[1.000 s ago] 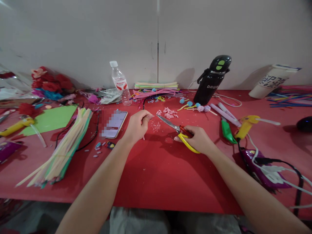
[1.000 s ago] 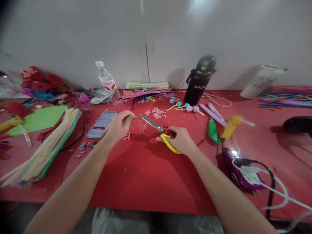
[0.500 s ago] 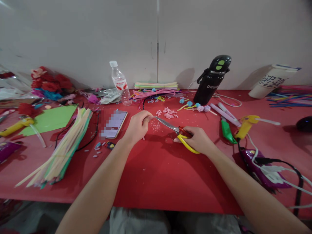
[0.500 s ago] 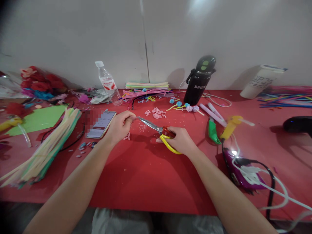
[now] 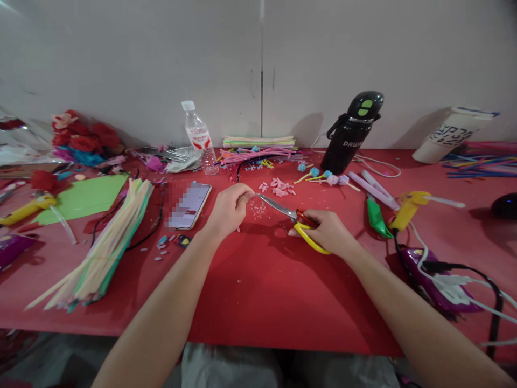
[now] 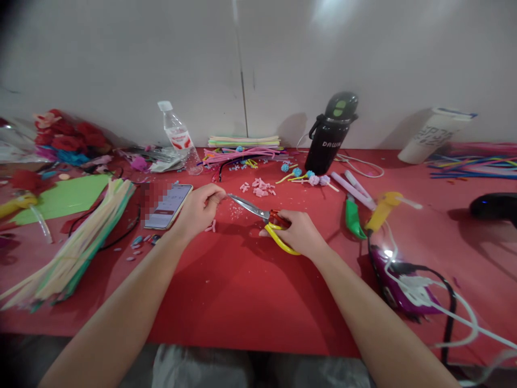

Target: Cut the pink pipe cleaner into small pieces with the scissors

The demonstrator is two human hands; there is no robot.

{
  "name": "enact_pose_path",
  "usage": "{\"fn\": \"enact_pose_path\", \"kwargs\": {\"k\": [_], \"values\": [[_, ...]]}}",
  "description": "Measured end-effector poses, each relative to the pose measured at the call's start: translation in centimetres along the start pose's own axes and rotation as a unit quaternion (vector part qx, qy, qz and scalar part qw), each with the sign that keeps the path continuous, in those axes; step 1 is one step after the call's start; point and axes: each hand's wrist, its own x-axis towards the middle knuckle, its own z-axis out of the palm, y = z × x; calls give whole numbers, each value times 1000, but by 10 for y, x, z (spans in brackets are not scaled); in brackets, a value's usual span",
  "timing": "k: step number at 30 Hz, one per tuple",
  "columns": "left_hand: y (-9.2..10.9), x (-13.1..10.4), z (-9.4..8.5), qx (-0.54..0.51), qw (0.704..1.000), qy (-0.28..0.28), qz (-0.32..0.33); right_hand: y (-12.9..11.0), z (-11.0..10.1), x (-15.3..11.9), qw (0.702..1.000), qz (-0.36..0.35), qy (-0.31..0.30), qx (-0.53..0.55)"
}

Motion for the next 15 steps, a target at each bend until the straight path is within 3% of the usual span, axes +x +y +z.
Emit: {"fn": "enact_pose_path", "kwargs": {"k": [15], "values": [[2, 0, -3, 1, 1000, -4, 3, -4, -2, -1, 1000, 3, 1, -3]]}}
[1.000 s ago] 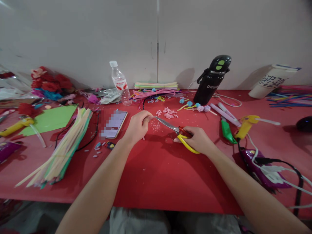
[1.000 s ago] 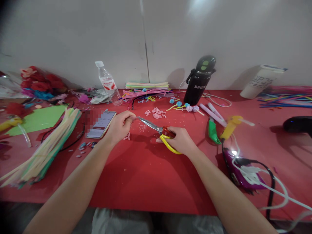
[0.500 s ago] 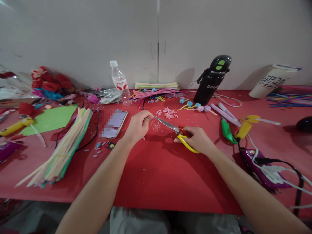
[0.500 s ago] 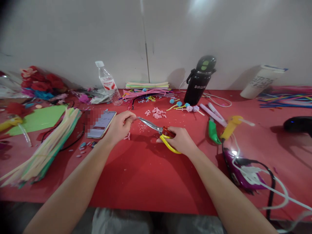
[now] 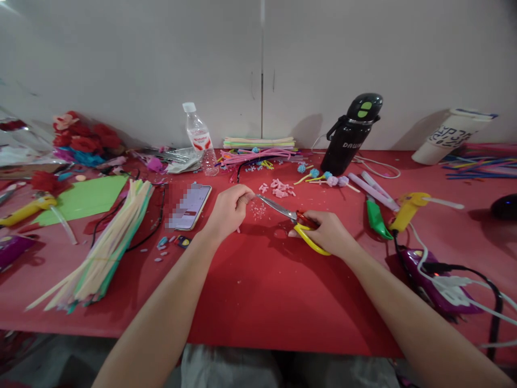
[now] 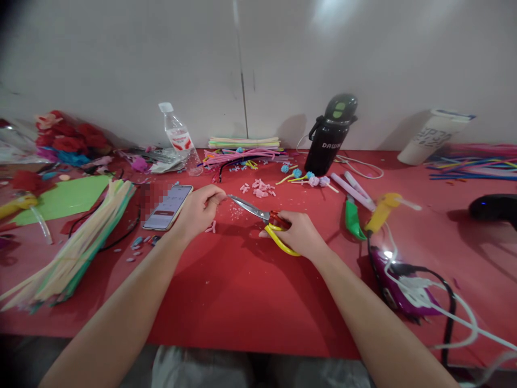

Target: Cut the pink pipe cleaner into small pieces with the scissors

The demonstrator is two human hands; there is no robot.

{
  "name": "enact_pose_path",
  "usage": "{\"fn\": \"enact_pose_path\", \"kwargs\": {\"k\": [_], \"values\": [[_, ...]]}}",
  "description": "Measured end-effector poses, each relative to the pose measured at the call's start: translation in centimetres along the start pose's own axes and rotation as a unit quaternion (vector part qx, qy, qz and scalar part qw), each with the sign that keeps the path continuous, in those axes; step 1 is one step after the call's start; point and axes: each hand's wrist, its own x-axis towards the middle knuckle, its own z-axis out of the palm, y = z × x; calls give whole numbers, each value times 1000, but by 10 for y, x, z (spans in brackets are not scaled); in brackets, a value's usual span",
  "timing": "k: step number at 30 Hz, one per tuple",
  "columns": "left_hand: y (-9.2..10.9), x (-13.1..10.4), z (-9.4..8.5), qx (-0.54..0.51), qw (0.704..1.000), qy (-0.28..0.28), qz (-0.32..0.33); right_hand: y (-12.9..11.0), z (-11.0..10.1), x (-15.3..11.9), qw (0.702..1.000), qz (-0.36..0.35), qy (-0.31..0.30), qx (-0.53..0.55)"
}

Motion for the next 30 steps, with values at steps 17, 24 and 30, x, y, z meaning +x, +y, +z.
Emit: {"fn": "enact_pose_path", "kwargs": {"k": [17, 24, 30], "values": [[0, 0, 0, 10, 1000, 1, 11, 0, 1, 1, 1000, 16, 8, -5], [-10, 3, -16, 13, 996, -88, -25, 0, 2, 2, 999, 29, 44, 7], [-20, -3, -39, 105, 965, -228, -71, -1, 3, 2, 999, 16, 48, -4]]}}
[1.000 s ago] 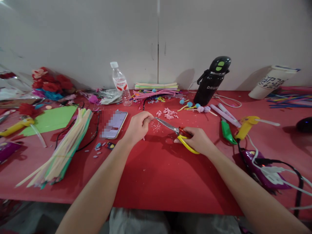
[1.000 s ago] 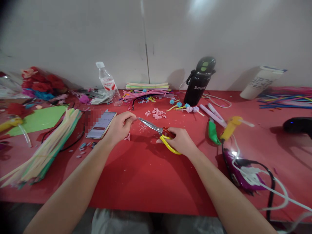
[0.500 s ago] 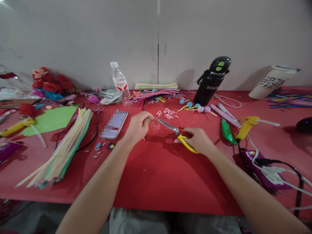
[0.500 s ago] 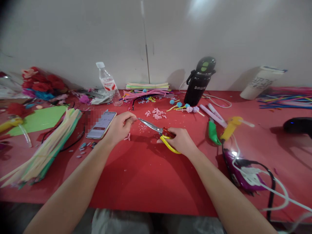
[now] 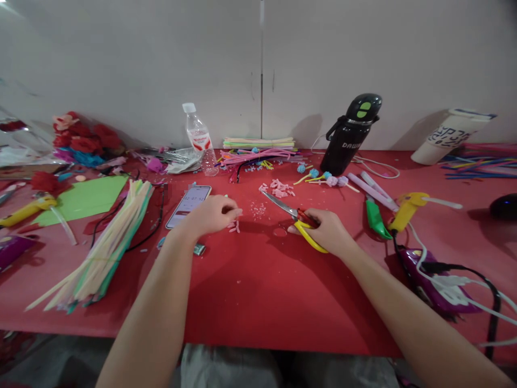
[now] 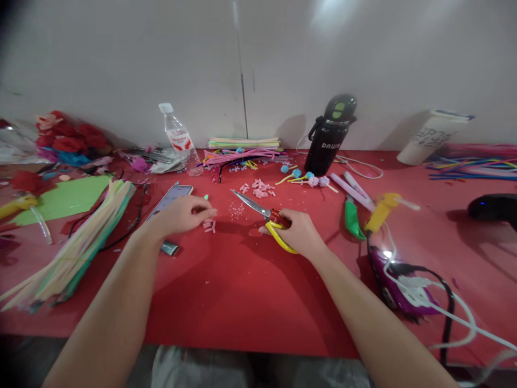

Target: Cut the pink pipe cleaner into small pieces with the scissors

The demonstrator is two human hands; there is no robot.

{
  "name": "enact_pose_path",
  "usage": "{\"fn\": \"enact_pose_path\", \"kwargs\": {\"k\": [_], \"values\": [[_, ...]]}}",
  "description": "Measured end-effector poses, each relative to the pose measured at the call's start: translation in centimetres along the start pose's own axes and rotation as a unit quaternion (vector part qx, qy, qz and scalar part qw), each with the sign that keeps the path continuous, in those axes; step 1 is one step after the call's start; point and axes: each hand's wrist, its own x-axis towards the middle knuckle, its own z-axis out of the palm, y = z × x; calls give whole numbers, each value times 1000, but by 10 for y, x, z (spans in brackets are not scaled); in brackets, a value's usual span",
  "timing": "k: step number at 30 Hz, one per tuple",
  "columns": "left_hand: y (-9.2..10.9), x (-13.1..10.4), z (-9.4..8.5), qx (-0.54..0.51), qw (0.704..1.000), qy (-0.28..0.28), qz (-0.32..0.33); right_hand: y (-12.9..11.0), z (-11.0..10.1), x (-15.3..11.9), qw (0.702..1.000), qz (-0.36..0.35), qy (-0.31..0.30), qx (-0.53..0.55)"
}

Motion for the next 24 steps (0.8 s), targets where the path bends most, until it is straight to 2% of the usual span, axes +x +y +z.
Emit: {"fn": "enact_pose_path", "kwargs": {"k": [3, 6, 12, 15, 19, 24], "values": [[-4, -4, -1, 28, 998, -17, -55, -1, 1, 0, 1000, 0, -2, -5], [-3, -2, 0, 41, 994, 37, -93, 0, 2, 1, 1000, 2, 7, -13], [7, 12, 14, 22, 987, 158, -27, 10, -1, 3, 996, 46, 66, -42], [21, 17, 21, 59, 986, 146, -55, 14, -3, 4, 995, 47, 74, -50], [35, 24, 26, 84, 983, 137, -88, 15, -7, 3, 995, 42, 51, -80], [28, 46, 30, 74, 984, 103, -124, 12, -16, 0, 993, 59, 48, -93]]}}
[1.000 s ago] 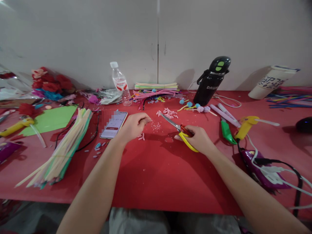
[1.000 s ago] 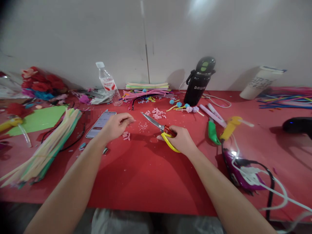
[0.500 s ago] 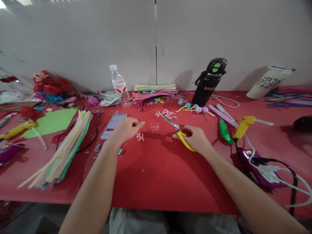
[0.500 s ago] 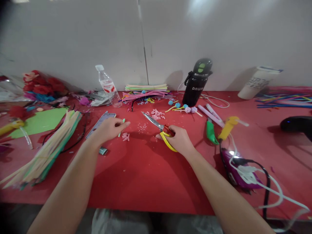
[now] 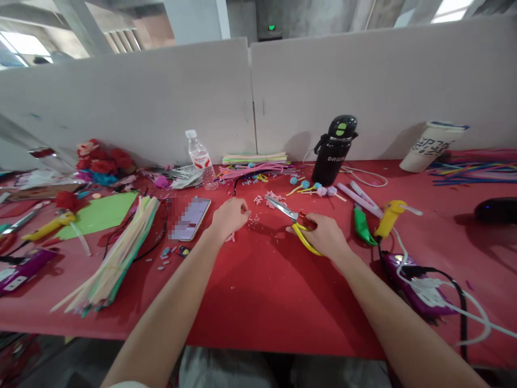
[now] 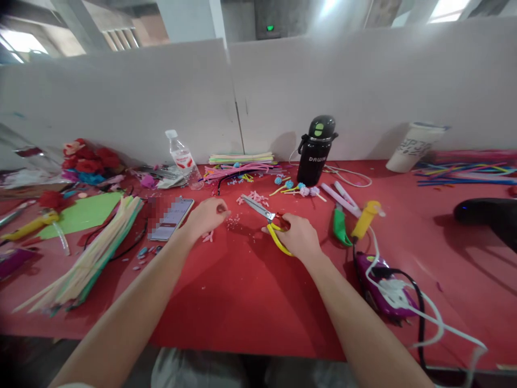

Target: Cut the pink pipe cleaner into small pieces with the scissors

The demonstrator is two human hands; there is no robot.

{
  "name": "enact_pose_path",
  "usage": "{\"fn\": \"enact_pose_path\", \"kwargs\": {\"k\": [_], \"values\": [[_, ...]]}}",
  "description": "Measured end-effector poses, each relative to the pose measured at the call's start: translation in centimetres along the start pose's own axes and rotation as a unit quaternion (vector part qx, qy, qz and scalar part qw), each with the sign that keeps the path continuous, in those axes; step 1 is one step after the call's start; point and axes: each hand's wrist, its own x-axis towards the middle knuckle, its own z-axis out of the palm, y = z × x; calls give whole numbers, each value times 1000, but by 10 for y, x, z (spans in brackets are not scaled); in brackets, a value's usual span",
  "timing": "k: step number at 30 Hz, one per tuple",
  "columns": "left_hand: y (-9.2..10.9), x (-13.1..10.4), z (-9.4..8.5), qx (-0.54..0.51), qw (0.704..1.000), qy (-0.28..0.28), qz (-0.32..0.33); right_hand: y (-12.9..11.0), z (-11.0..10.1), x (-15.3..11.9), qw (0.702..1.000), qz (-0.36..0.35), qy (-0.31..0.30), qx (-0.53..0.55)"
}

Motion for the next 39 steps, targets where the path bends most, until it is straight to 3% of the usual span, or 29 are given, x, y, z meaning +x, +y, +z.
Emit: {"fn": "enact_pose_path", "kwargs": {"k": [6, 10, 19, 25, 27, 33, 39], "values": [[6, 30, 11, -30, 999, -19, -32, -3, -7, 0, 998, -8, 25, 49], [12, 43, 20, -23, 999, -16, -38, -2, -6, 2, 995, 25, 45, 87], [14, 57, 42, 9, 999, -8, -42, -1, 1, 2, 994, 29, 40, 97], [8, 35, 29, -12, 1000, 16, 9, -4, -1, 1, 995, 20, 35, 92], [4, 20, 22, -93, 993, 43, 58, -5, 0, 0, 996, 11, 31, 80], [-3, -15, 11, -300, 946, 70, 103, -7, 4, -4, 997, -19, -3, 75], [1, -23, 0, -440, 888, 96, 88, -12, 3, -7, 995, -37, -33, 92]]}}
